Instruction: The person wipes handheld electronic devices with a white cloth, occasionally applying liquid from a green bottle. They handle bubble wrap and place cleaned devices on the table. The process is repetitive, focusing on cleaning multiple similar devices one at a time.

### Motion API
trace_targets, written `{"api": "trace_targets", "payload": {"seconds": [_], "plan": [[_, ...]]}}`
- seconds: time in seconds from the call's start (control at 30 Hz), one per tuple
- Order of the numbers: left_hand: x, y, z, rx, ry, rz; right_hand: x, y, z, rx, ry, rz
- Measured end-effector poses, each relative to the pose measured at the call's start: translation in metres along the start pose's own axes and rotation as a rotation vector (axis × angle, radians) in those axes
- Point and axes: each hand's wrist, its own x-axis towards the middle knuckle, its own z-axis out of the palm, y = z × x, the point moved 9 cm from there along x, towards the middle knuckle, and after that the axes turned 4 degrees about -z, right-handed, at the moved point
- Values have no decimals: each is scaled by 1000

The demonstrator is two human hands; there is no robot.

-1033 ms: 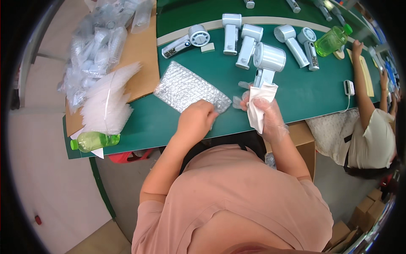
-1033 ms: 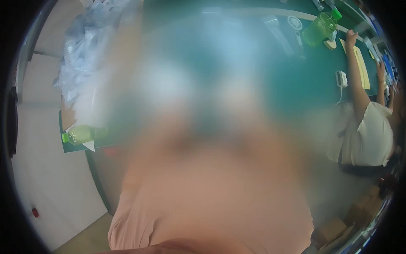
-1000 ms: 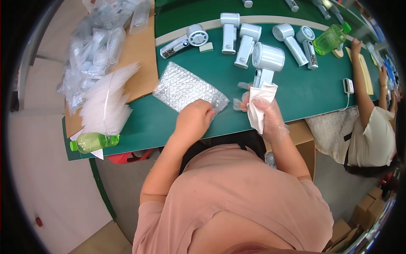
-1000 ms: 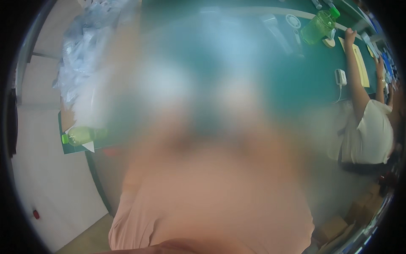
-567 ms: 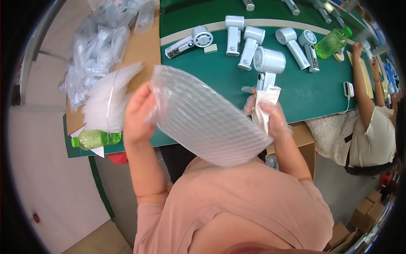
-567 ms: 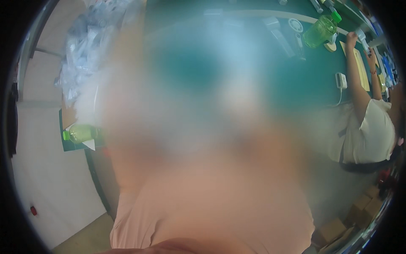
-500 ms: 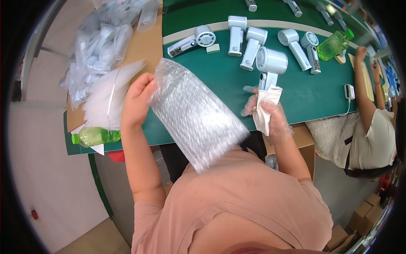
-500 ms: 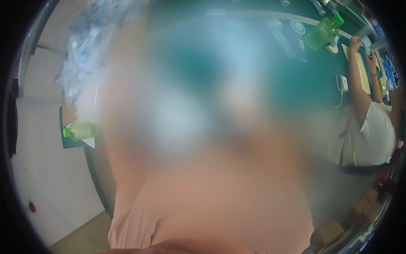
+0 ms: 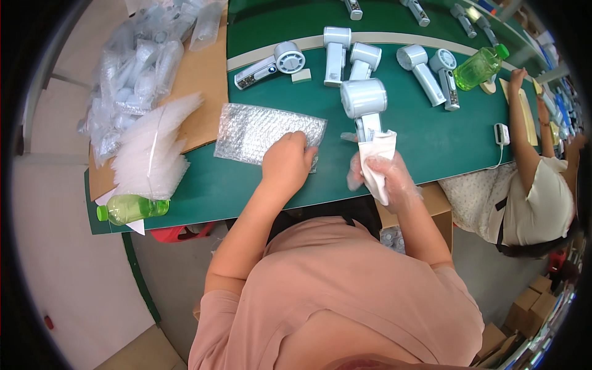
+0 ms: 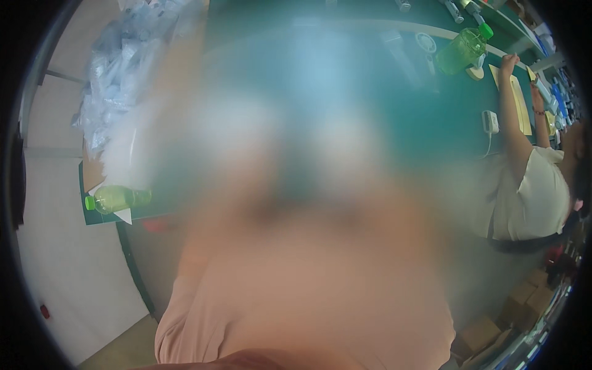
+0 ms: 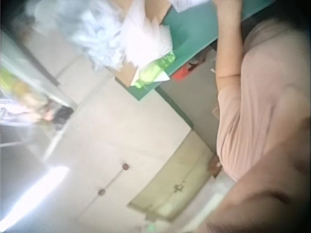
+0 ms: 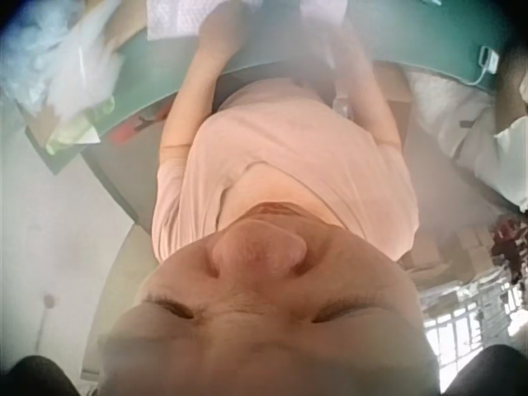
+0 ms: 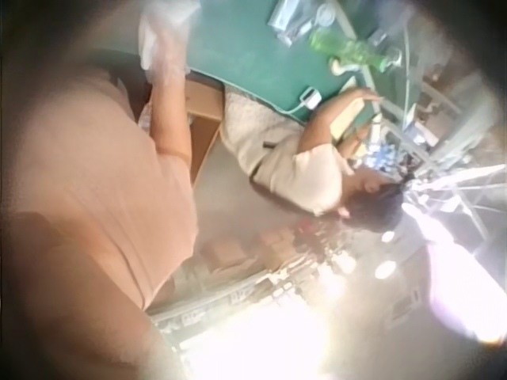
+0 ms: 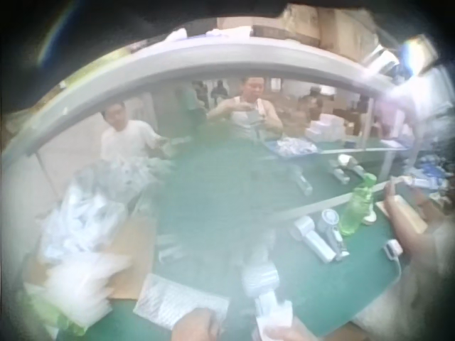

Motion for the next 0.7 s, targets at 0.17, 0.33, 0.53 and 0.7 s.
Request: {"api": "trace_targets", "payload": {"seconds": [0.17,0.33,0.53,0.7], "plan": [[6,-22,-8,-332,-185,-50,-15,-6,-4,-107,53,240],[0,-56,-1,-740,-343,-292,-11,11,8,-142,-80,432],[-2,-95,-19,-773,-198,-439,2,25,29,-446,-98,642],[1,-79,-26,-600,-139,-303,5,29,39,-476,-95,667]]}}
